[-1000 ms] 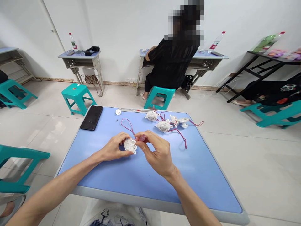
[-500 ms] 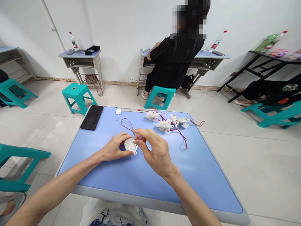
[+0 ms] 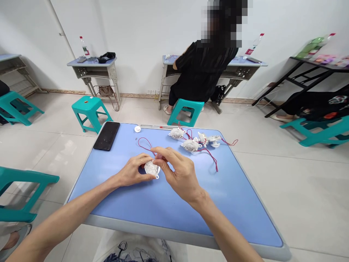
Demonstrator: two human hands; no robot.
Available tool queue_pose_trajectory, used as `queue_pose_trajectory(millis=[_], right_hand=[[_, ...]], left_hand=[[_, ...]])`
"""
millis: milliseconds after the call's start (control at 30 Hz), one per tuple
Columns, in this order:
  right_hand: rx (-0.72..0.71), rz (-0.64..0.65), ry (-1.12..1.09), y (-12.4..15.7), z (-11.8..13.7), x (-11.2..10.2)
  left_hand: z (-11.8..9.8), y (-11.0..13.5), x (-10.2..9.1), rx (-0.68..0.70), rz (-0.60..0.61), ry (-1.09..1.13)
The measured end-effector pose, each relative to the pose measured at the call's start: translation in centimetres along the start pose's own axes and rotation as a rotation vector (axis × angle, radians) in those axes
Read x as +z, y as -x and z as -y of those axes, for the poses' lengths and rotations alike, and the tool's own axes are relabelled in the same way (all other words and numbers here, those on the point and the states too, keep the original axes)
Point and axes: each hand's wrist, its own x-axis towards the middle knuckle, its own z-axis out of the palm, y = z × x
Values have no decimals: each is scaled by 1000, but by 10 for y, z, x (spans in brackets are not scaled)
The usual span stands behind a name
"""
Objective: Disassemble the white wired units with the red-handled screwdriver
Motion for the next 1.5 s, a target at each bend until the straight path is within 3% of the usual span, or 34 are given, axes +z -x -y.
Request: queue_pose_trajectory(millis=[200, 867, 1500], right_hand=[[97, -58, -31, 4, 0, -3], [-62, -163, 169, 7, 3, 2], [-54, -63, 100, 6, -1, -1]], left_hand=[[1, 0, 1, -6, 1, -7], [1, 1, 0, 26, -4, 21], [1, 1, 0, 35, -1, 49]])
